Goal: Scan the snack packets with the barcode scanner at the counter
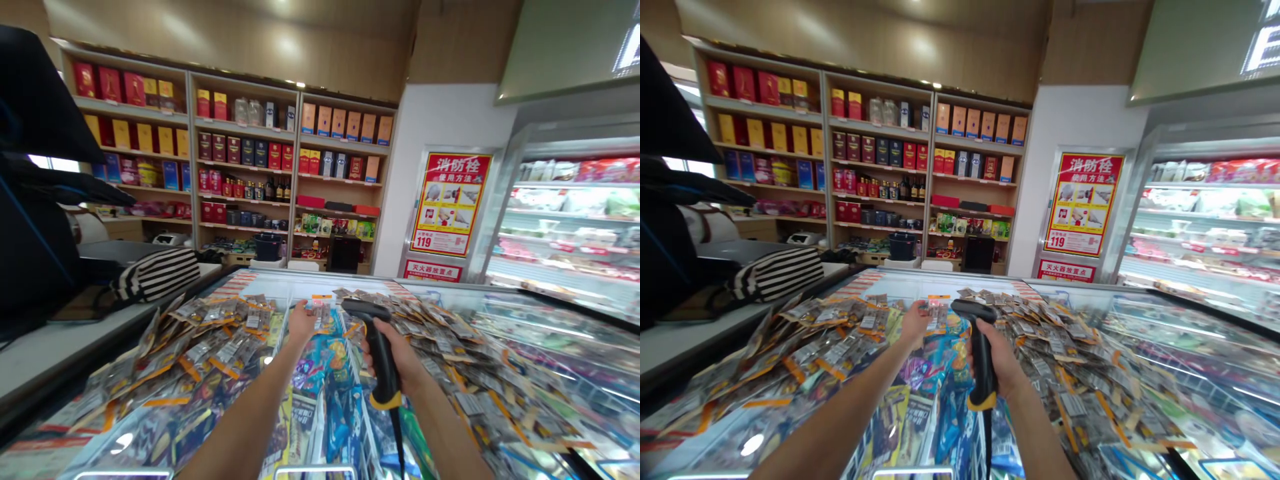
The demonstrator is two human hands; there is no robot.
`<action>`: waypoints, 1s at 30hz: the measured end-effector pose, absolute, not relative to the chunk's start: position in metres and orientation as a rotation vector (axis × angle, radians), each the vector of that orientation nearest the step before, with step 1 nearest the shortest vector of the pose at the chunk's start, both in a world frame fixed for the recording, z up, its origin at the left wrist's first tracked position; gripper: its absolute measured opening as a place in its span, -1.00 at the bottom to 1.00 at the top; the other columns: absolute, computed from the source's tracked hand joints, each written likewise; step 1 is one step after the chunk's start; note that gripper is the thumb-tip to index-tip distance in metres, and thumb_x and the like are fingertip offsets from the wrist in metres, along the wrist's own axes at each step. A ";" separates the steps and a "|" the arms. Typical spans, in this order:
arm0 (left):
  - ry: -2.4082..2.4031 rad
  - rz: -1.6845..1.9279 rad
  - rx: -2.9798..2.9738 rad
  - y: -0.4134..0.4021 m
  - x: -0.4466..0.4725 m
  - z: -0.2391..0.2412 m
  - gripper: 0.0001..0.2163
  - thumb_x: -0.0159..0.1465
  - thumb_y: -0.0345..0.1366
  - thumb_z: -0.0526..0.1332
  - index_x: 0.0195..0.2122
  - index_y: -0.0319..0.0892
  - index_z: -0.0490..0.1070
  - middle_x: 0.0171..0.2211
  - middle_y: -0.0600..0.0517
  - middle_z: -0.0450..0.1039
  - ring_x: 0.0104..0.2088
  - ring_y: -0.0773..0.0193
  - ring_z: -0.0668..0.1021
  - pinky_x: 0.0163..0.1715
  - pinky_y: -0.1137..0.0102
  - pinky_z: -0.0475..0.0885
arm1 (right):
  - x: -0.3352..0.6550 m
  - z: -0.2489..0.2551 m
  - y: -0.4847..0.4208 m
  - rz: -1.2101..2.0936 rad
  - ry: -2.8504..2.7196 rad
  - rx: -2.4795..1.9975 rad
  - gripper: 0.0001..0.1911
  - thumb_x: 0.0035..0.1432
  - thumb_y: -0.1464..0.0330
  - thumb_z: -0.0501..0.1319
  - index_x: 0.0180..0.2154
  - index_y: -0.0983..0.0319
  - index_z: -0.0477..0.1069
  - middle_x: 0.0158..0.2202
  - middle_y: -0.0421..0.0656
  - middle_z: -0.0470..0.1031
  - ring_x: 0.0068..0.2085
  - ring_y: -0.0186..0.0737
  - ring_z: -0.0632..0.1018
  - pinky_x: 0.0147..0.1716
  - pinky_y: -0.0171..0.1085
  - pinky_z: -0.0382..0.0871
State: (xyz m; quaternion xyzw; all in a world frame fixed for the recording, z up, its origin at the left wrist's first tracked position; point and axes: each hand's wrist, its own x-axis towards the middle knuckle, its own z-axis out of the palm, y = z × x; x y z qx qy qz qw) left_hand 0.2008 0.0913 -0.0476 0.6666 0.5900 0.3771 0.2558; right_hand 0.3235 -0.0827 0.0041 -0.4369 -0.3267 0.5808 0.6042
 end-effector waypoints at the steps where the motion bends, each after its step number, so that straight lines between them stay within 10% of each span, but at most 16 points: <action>1: 1.589 1.048 1.820 0.092 0.200 -0.048 -0.55 -0.01 -0.44 0.12 -0.05 -0.20 0.13 -0.32 0.03 0.44 -0.27 0.34 0.45 -0.34 0.51 0.27 | 0.321 0.005 -0.083 1.344 -0.765 -1.023 -0.67 -0.08 0.12 0.06 -0.50 0.28 0.28 -0.68 -0.25 0.32 -0.71 -0.43 0.33 -0.78 -0.42 0.22; 30: 2.009 1.071 1.989 0.081 0.133 -0.016 -0.59 0.05 -0.33 0.02 -0.03 -0.20 0.13 -0.07 -0.16 0.23 -0.03 0.03 0.25 -0.15 0.20 0.16 | 0.379 0.002 -0.099 1.086 -0.594 -1.132 -0.73 -0.08 0.18 0.08 -0.42 0.26 0.28 -0.69 -0.25 0.36 -0.72 -0.40 0.35 -0.79 -0.40 0.22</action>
